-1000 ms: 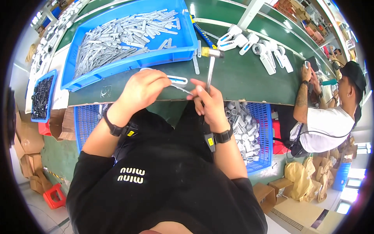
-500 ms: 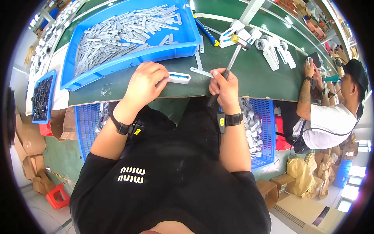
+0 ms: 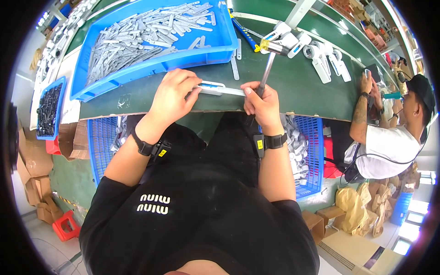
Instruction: Assembling metal inserts into plastic housings using a hammer.
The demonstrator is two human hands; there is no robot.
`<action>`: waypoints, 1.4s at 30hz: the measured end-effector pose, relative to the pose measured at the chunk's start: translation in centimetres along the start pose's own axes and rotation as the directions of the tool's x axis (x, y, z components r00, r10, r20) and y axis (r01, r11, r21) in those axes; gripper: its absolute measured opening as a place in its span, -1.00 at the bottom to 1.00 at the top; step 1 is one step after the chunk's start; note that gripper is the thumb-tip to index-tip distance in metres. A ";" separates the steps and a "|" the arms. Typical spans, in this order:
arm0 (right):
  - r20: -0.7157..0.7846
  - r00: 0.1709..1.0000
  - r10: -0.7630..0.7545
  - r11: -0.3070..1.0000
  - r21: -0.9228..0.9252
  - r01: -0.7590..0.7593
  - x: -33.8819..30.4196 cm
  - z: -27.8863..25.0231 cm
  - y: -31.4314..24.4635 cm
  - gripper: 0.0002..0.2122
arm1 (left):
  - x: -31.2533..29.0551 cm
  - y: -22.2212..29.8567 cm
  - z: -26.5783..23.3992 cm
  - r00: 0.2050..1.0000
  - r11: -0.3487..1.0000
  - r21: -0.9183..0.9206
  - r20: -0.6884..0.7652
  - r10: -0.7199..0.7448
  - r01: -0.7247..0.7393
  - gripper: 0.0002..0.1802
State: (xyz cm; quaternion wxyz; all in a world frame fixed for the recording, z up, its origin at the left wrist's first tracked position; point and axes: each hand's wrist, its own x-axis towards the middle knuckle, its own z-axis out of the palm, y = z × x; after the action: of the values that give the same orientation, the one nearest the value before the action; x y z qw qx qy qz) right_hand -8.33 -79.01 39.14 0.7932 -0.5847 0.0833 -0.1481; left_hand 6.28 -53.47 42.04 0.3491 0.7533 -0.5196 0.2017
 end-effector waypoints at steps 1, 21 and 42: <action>0.001 1.000 0.001 1.000 0.001 -0.001 0.1 -0.1 -0.2 -0.88 | -0.1 0.0 0.2 0.999 0.999 -0.019 -0.014 -0.037 0.036 -0.91; -0.011 1.000 0.016 0.963 -0.268 -0.018 0.0 0.7 0.5 -0.86 | 1.5 0.5 0.1 0.982 0.991 0.130 0.189 -0.025 0.000 -0.75; 0.291 0.950 0.111 0.794 -0.601 0.092 0.0 3.0 -2.1 -0.62 | 1.3 0.0 0.1 0.970 0.997 0.029 0.227 -0.081 0.077 -0.75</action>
State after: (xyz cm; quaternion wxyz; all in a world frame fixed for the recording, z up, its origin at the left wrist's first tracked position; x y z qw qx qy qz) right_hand -7.68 -76.82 42.02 0.5668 -0.8237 0.0033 -0.0153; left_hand 6.70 -54.37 42.81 0.2872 0.7951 -0.5238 0.1049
